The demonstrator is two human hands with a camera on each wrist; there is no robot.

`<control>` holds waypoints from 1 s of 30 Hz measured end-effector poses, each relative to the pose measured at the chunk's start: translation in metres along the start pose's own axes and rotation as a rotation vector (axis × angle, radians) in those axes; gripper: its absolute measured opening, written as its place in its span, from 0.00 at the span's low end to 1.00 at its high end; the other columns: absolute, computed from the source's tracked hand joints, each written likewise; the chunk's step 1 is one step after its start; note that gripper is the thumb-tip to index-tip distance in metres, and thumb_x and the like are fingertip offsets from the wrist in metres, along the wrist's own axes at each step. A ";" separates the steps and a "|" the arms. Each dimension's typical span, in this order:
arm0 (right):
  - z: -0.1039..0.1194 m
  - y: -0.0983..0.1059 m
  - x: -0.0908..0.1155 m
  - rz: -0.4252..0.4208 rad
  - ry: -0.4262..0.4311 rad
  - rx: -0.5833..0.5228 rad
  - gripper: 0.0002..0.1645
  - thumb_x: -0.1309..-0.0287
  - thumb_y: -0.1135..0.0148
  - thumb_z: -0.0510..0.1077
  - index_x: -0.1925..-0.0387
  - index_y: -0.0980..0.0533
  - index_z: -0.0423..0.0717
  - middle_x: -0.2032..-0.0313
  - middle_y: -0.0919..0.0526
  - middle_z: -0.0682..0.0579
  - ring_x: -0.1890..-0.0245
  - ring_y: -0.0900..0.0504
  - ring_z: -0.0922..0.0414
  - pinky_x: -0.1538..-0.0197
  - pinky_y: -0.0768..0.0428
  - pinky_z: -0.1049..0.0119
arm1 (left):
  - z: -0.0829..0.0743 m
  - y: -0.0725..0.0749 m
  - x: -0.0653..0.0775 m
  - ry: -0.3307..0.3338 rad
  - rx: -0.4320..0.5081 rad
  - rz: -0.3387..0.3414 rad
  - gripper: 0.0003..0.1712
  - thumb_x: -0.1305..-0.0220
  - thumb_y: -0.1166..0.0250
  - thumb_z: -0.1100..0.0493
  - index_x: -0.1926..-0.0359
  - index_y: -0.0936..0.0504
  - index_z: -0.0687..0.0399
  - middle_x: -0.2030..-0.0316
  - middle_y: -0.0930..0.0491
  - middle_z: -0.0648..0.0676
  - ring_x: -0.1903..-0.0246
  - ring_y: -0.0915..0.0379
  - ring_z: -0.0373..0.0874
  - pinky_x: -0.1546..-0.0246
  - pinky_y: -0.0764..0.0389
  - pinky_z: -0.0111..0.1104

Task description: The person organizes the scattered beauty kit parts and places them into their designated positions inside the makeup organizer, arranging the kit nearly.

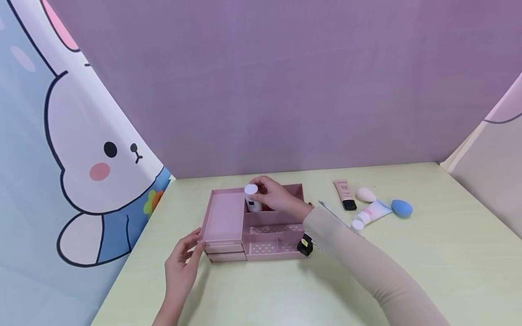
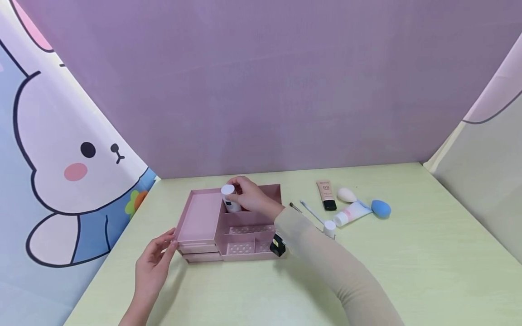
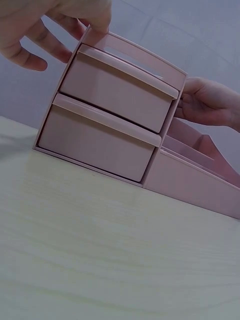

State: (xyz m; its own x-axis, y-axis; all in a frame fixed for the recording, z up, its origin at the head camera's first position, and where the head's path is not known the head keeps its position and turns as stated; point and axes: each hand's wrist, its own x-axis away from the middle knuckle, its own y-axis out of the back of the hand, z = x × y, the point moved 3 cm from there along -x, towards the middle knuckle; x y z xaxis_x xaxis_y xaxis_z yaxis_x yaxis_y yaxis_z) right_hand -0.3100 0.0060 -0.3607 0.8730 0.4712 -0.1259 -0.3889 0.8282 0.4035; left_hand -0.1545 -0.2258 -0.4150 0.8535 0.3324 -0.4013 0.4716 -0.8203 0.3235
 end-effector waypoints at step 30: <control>0.028 0.041 0.024 0.025 0.054 0.085 0.30 0.33 0.37 0.41 0.33 0.32 0.39 0.41 0.24 0.41 0.37 0.28 0.44 0.37 0.29 0.52 | -0.001 0.001 0.000 0.027 -0.019 0.000 0.09 0.31 0.36 0.63 0.52 0.18 0.60 0.44 0.19 0.54 0.55 0.26 0.22 0.61 0.26 0.19</control>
State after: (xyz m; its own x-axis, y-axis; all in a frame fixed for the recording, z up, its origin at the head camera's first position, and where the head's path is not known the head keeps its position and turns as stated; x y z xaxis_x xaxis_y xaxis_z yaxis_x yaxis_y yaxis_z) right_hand -0.2966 0.0431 -0.3214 0.8454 0.5090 -0.1622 -0.3822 0.7885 0.4819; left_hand -0.1537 -0.2267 -0.4142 0.8593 0.3449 -0.3778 0.4752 -0.8115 0.3400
